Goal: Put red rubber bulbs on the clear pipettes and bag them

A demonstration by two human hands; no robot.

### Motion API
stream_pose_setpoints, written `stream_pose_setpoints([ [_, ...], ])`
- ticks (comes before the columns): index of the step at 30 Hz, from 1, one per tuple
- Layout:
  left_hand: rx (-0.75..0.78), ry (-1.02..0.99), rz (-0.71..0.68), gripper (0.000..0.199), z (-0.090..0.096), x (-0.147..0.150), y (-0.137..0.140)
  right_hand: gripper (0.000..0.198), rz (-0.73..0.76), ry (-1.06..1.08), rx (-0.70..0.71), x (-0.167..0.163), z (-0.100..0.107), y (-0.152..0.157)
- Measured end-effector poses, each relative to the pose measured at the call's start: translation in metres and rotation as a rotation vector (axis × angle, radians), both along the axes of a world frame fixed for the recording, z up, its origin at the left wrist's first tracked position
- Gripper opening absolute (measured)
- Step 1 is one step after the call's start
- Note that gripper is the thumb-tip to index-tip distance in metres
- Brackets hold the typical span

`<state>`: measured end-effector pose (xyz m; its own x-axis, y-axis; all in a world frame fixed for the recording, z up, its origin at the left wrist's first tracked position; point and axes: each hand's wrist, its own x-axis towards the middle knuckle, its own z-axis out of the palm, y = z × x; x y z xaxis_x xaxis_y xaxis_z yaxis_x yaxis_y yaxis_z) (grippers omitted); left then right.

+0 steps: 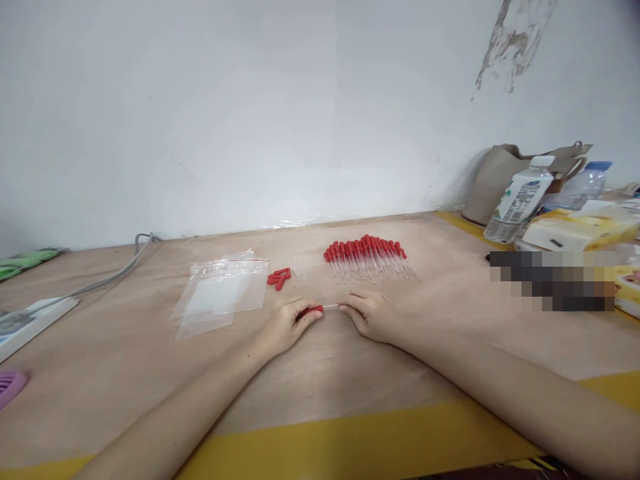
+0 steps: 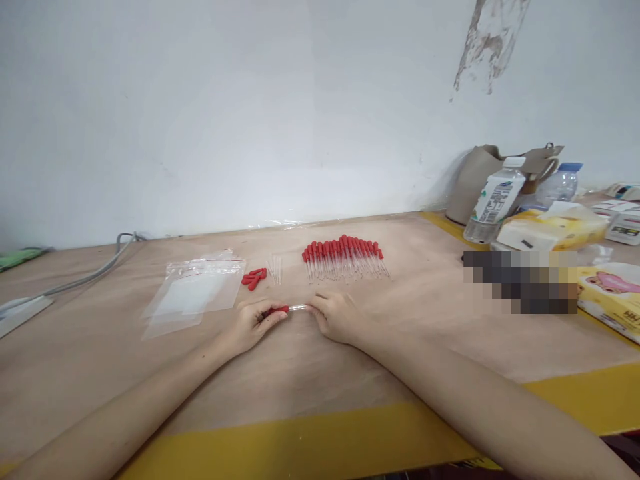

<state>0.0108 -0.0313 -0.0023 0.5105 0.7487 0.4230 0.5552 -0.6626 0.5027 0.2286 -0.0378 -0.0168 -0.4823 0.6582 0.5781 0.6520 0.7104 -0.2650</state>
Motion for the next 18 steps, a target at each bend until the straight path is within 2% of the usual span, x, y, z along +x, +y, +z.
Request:
stream_pose_setpoints([
  [4,-0.023,-0.083,0.021,0.023,-0.004,-0.002,0.005,0.015,0.045,0.060,-0.052,0.002,0.006,0.000],
  [7,-0.064,-0.113,0.016,0.023,-0.007,-0.003,0.006,0.014,0.083,0.077,-0.040,0.003,0.008,0.000],
  [18,-0.120,-0.057,-0.022,0.021,-0.002,-0.003,0.000,0.021,0.114,0.031,0.038,0.000,-0.003,0.005],
])
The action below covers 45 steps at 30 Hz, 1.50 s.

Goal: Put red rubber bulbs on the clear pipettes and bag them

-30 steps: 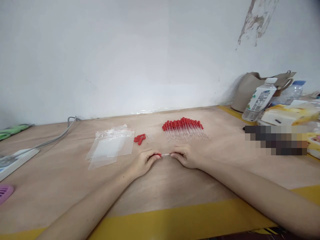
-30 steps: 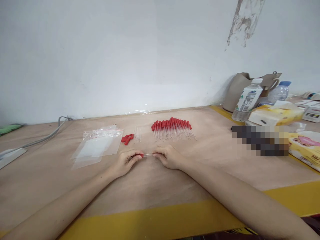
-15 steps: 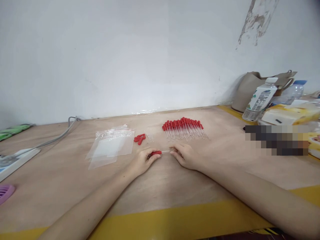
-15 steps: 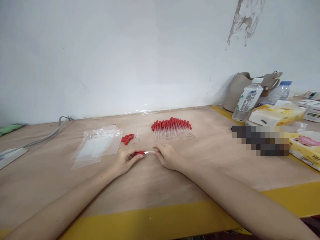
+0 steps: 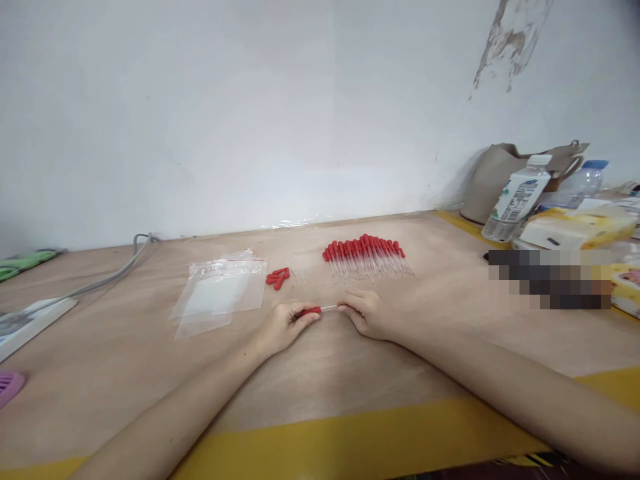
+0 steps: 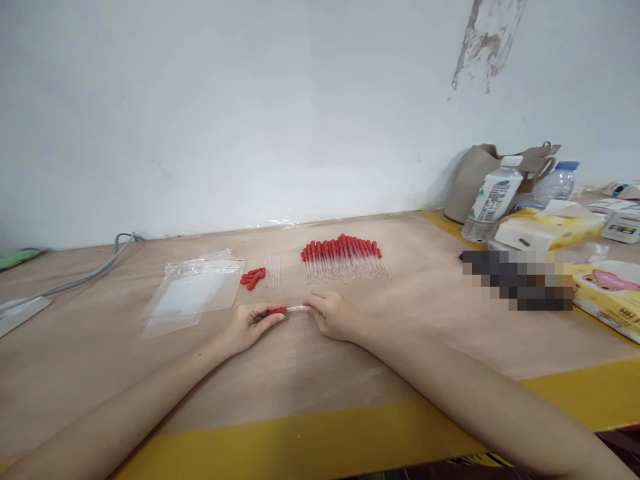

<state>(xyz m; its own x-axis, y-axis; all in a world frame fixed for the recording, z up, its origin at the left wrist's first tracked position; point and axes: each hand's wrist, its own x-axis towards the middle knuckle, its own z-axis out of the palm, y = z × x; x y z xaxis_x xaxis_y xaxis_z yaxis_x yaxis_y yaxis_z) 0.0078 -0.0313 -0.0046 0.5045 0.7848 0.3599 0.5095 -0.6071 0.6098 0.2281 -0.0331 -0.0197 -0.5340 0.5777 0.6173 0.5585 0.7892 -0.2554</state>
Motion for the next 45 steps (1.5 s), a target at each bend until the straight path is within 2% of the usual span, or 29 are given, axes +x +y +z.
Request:
stream_pose_setpoints([
  [12,0.058,0.059,-0.027,0.022,0.001,0.000,0.000,0.024,-0.030,-0.095,-0.018,-0.005,-0.001,0.003],
  [20,0.354,0.126,-0.049,0.021,0.003,-0.003,0.014,0.018,-0.183,-0.262,-0.011,-0.009,0.018,-0.010],
  [22,0.407,0.114,0.026,0.024,0.002,-0.008,0.019,0.016,-0.205,-0.209,-0.015,-0.007,0.024,-0.009],
  [24,0.451,0.125,0.176,0.027,0.003,-0.014,0.025,0.015,-0.283,-0.091,-0.075,-0.002,0.030,-0.001],
  [27,0.470,0.177,0.397,0.021,0.005,-0.026,0.034,0.015,-0.503,0.100,-0.288,0.005,0.041,0.022],
  [29,0.473,0.229,0.496,0.019,0.005,-0.032,0.038,0.019,-0.664,0.182,-0.392,0.007,0.047,0.040],
  [33,0.459,0.326,0.593,0.018,0.003,-0.038,0.043,0.025,-0.880,0.203,-0.448,0.002,0.048,0.069],
  [40,0.428,0.392,0.642,0.021,0.001,-0.038,0.046,0.034,-0.960,0.051,-0.461,-0.003,0.033,0.085],
  [45,0.402,0.417,0.685,0.021,0.004,-0.035,0.047,0.034,-0.928,-0.012,-0.340,-0.015,0.036,0.081],
])
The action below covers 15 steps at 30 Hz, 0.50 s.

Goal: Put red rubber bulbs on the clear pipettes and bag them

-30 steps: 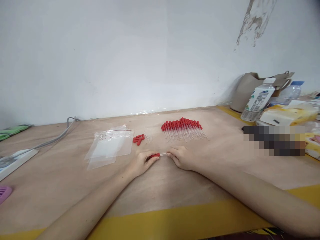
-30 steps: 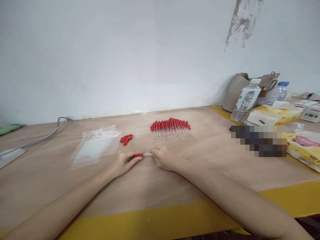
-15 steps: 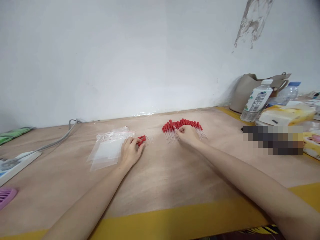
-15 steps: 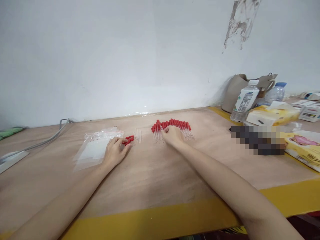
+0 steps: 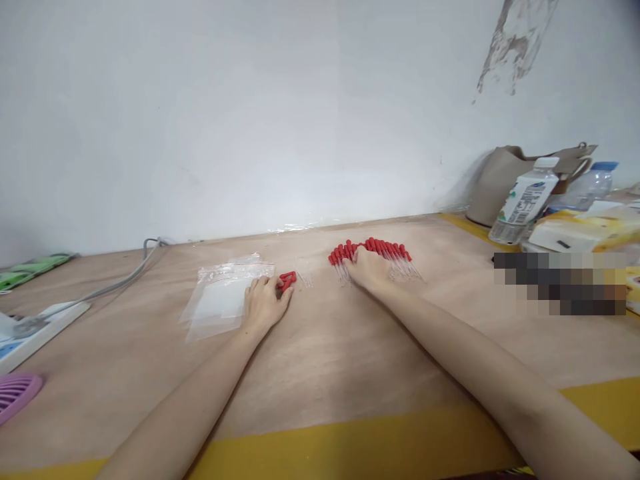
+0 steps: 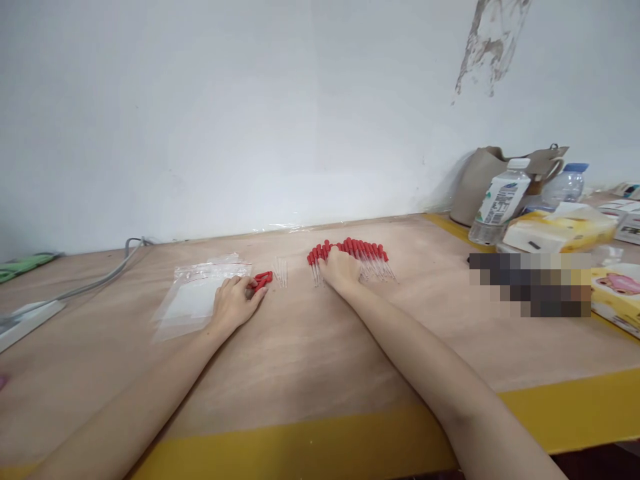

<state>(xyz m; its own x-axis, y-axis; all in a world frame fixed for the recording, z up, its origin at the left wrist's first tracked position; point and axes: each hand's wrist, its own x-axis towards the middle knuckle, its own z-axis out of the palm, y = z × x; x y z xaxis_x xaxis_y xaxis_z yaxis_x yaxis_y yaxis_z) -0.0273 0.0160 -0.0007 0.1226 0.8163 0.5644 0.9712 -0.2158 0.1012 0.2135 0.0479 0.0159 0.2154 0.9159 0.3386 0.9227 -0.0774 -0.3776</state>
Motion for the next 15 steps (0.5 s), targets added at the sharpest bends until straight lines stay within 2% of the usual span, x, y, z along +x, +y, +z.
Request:
stream_pose_setpoints([
  [3,-0.013,0.001,-0.001,0.019,0.001,0.001,-0.001,0.030,0.138,-0.037,0.014,-0.024,0.003,-0.002],
  [5,-0.006,0.006,-0.013,0.016,0.002,0.001,-0.002,0.028,0.212,-0.031,-0.034,-0.043,0.004,-0.001],
  [10,0.014,-0.028,-0.127,0.010,0.004,0.002,-0.011,0.025,0.217,0.045,-0.194,-0.082,0.004,0.010],
  [15,-0.048,-0.041,-0.157,0.013,0.003,0.009,-0.017,0.026,0.199,0.080,-0.252,-0.095,0.004,0.023],
])
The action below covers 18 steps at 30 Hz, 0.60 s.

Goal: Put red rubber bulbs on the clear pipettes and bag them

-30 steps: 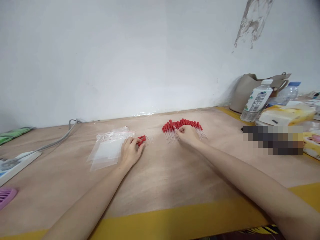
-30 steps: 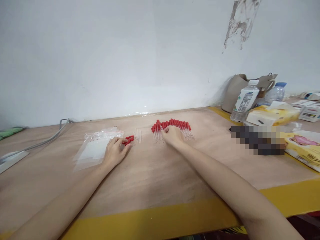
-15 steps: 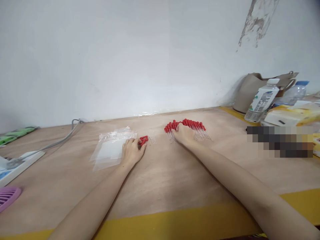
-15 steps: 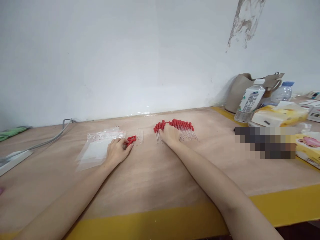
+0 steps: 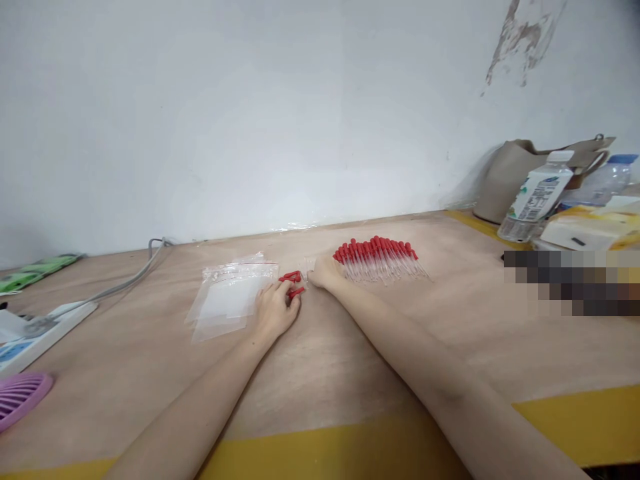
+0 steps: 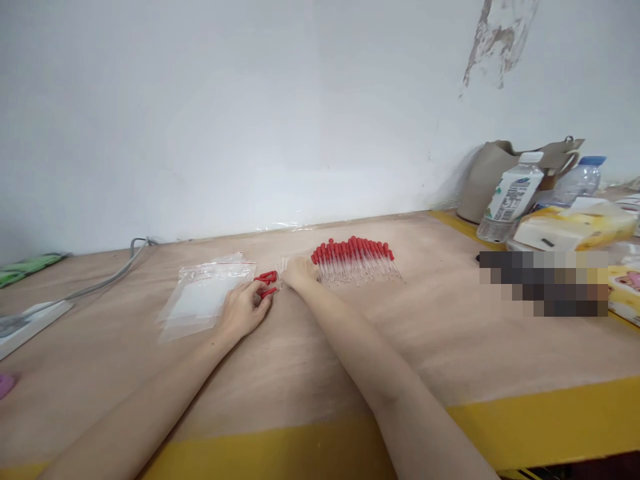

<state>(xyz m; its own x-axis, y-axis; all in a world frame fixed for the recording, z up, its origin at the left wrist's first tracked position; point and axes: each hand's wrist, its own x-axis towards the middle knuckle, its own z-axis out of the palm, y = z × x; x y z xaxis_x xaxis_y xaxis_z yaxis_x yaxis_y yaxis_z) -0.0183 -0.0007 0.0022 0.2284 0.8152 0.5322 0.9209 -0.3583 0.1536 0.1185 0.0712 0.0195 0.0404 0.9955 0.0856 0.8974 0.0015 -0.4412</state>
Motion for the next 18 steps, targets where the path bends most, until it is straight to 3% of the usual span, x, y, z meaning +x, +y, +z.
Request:
stream_pose_setpoints([
  [7,0.032,-0.078,-0.138,0.016,-0.006,-0.001,0.004,0.025,0.011,0.040,0.018,0.008,0.004,-0.006],
  [11,0.047,-0.164,-0.213,0.014,-0.007,0.000,-0.001,0.022,0.117,0.062,0.173,0.043,0.002,-0.030],
  [16,-0.124,-0.247,-0.330,0.017,-0.006,0.015,-0.010,0.015,0.411,0.175,0.471,0.099,-0.019,-0.071],
  [18,-0.177,-0.287,-0.377,0.017,-0.007,0.023,-0.015,0.018,0.495,0.192,0.528,0.113,-0.026,-0.085],
])
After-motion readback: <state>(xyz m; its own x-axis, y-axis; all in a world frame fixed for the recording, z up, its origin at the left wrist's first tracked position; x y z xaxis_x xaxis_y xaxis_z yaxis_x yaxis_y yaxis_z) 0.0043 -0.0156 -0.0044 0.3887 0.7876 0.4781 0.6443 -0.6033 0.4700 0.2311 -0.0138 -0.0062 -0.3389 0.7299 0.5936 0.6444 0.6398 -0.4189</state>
